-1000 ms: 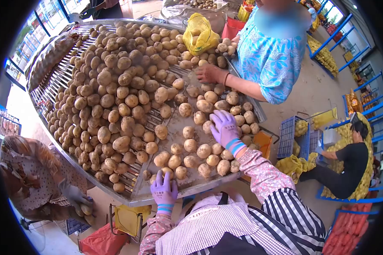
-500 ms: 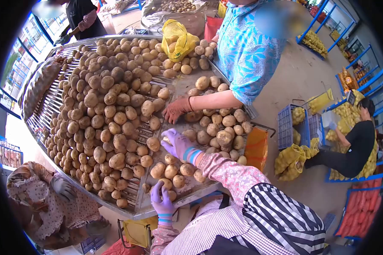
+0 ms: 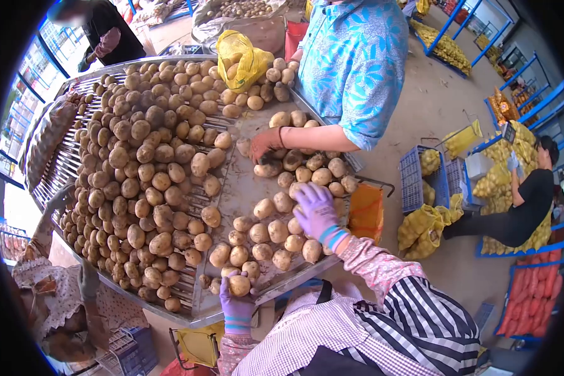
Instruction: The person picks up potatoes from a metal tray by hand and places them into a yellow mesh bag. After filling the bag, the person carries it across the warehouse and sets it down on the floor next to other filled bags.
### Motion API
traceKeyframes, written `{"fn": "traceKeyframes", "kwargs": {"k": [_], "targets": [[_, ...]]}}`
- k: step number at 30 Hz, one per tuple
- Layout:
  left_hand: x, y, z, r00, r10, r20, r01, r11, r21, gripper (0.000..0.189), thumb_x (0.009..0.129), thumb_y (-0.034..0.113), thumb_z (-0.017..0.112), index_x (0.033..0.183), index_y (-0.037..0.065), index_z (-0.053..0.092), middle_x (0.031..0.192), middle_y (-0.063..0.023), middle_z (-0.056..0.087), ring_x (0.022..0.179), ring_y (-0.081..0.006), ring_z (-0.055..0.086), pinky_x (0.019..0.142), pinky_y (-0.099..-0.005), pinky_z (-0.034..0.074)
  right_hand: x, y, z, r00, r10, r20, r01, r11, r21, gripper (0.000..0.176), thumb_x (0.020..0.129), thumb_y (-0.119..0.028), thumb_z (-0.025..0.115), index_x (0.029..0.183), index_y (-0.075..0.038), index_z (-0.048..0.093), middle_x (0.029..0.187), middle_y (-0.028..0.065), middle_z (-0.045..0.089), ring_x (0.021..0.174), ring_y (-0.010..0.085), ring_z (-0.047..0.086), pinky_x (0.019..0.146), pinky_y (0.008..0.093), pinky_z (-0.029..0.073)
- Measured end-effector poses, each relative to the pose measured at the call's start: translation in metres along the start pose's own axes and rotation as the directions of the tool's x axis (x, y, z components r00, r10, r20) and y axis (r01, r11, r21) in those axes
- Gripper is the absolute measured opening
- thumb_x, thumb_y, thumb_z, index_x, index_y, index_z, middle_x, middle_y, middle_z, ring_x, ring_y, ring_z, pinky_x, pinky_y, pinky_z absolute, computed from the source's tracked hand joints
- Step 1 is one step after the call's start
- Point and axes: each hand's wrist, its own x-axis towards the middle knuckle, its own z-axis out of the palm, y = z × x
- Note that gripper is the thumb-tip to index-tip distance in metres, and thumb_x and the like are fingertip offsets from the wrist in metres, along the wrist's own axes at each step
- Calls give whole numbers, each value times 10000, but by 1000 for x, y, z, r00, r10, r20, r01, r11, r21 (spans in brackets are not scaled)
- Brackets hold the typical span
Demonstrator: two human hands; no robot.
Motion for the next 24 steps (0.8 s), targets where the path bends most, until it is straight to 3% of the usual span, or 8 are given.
{"fn": "traceKeyframes", "kwargs": {"k": [4,5,8,11,16,19,22,24], "targets": [[-3,-4,0,998,-27,-58,24,998,-57,388,985,494,626,1155,146,647,1105,-97,689,948,-306,665,715,-405,576,-23,50,-6,999,4,36,-14,956,294,320,923,-314,683,1148,-86,679,1227,132,674,1131,334,611,1003,460,473],[-5,-4,1,998,-31,-63,27,998,-57,388,985,494,626,1155,146,647,1105,-97,689,948,-306,665,715,-405,576,-11,59,-9,994,-9,-105,35,967,251,277,930,-312,685,1067,-71,700,1089,136,713,1050,350,651,946,458,512],[1,-7,15,998,-36,-48,35,999,-33,377,987,492,622,1106,136,653,1066,-98,692,963,-305,664,733,-411,587,20,88,5,960,267,83,-253,957,-142,476,892,-408,727,1218,-75,629,1217,143,648,1120,328,652,964,456,522],[7,-12,28,998,-62,-8,62,998,-1,365,1004,454,611,1009,92,658,1025,-88,674,975,-286,659,802,-432,588,55,90,7,874,328,358,-259,939,-227,592,850,-466,762,1260,-74,592,1274,155,612,1132,316,656,956,444,537],[15,-27,55,990,-96,104,84,990,117,330,1013,386,598,1102,69,631,1105,-103,655,1006,-277,656,855,-445,582,61,83,-3,847,311,431,-271,950,-154,625,809,-518,788,1218,-80,609,1277,181,610,1130,344,658,971,447,535],[18,-32,80,954,-168,250,115,971,212,603,994,306,612,1538,117,434,1492,-163,532,1035,-261,664,883,-478,573,34,39,-36,935,185,302,-264,933,245,627,828,-532,765,1251,-92,621,1237,200,632,1130,378,654,984,459,521],[24,-36,110,909,-230,348,157,962,225,656,991,303,618,1584,187,363,1519,-151,492,996,-262,658,859,-461,573,17,8,-32,863,-298,408,-2,805,593,554,853,-446,772,1260,-97,632,1239,178,654,1120,361,649,963,474,518],[31,-39,110,925,-227,303,175,966,191,645,994,290,621,1581,222,361,1492,-167,501,944,-255,638,823,-446,569,34,2,-39,728,-353,587,-163,744,649,508,864,-401,771,1257,-109,640,1197,171,661,1117,351,638,969,475,512]]}}
